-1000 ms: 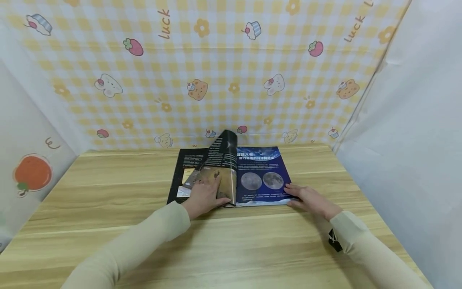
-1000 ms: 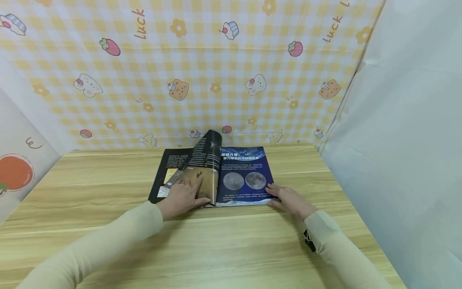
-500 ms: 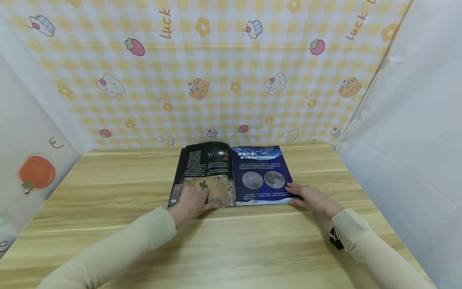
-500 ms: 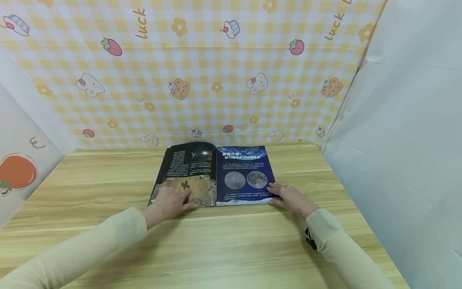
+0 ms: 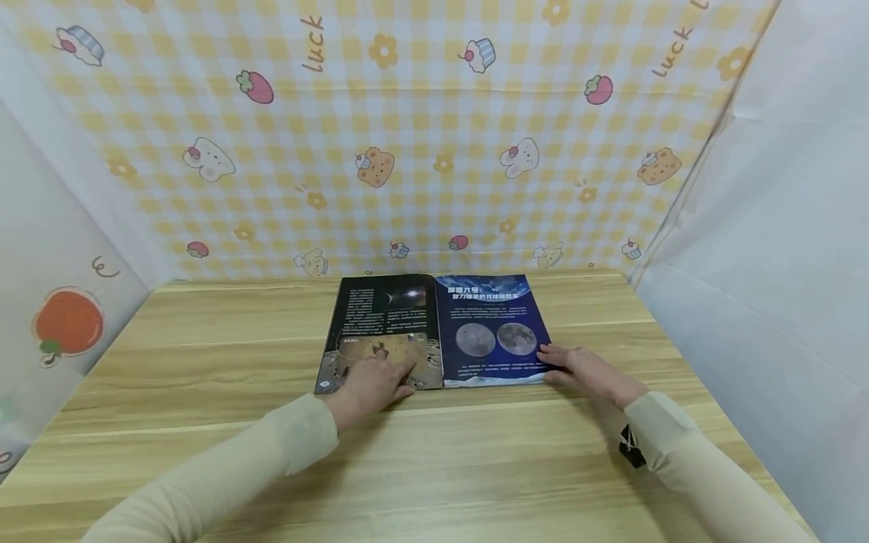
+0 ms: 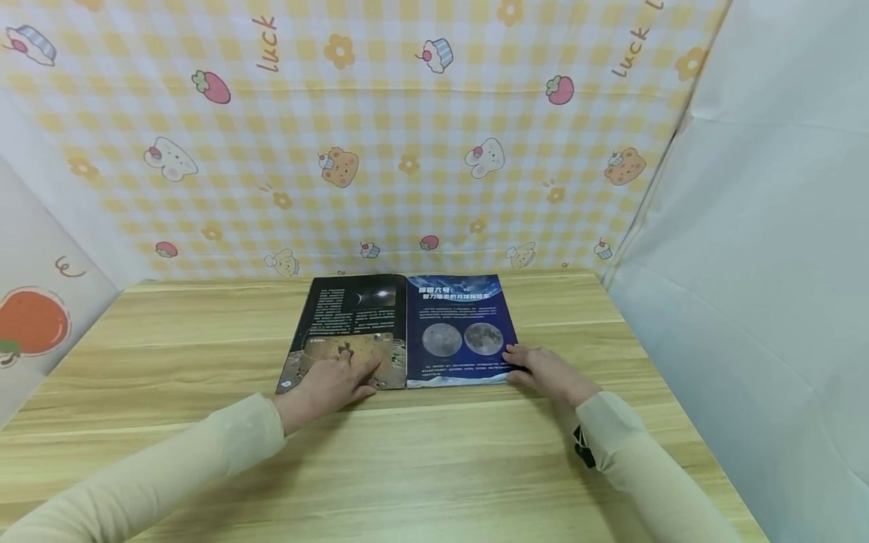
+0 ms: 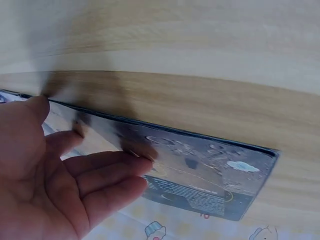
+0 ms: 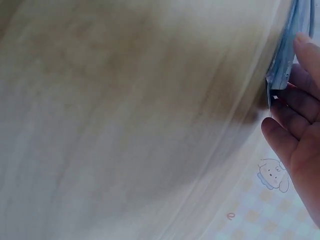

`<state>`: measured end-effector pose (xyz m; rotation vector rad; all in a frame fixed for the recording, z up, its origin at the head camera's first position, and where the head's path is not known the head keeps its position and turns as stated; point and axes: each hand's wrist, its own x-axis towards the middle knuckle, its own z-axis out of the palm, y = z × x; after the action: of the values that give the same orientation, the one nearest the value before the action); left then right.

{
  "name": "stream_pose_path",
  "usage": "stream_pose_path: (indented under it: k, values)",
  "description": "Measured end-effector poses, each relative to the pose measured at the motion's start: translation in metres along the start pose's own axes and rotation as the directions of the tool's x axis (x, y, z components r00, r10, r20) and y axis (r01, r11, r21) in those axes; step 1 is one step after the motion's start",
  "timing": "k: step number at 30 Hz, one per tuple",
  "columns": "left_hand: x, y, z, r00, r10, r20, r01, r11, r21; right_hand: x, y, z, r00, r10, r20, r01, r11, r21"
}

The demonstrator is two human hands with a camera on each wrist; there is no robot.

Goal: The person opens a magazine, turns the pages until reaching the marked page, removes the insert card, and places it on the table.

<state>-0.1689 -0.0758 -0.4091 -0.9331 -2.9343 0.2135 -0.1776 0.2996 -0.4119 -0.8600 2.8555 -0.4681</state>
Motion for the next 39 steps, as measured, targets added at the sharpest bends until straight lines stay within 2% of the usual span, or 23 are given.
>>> stream_pose_path:
  k: [3,8,10,18,22,27,33,39]
  values:
    - [0.001,0.001,0.000,1.000,0.021,-0.007,-0.021,1.000,-0.008,0.001,0.001,-0.002,1.000,-0.011,0.003,0.011,1.000,-0.018]
    - [0.005,0.005,0.001,0.997,0.057,0.046,-0.052,0.992,-0.112,0.002,0.000,-0.003,1.000,-0.021,0.007,0.022,0.999,-0.046]
    - [0.006,0.007,0.002,0.996,0.060,0.062,-0.053,0.993,-0.109,0.002,0.000,-0.002,1.000,-0.024,-0.001,0.024,0.997,-0.067]
    - [0.010,0.015,0.008,0.999,0.044,0.023,-0.043,0.999,-0.032,-0.009,0.004,0.005,0.993,-0.086,-0.084,0.073,0.986,-0.147]
    - [0.010,0.016,0.009,0.999,0.047,-0.012,-0.047,0.999,-0.001,-0.010,0.006,0.007,0.981,-0.134,-0.142,0.110,0.981,-0.160]
    - [0.011,0.017,0.008,0.998,0.054,-0.024,-0.054,0.999,0.011,-0.011,0.006,0.007,0.966,-0.139,-0.217,0.109,0.984,-0.143]
    - [0.016,0.018,0.000,0.999,0.021,0.044,-0.018,0.998,-0.064,-0.011,0.002,0.005,0.933,-0.148,-0.328,0.107,0.984,-0.140]
    - [0.020,0.023,-0.002,0.994,-0.012,0.105,0.023,0.994,-0.103,-0.010,-0.001,0.006,0.894,-0.182,-0.409,0.111,0.975,-0.192]
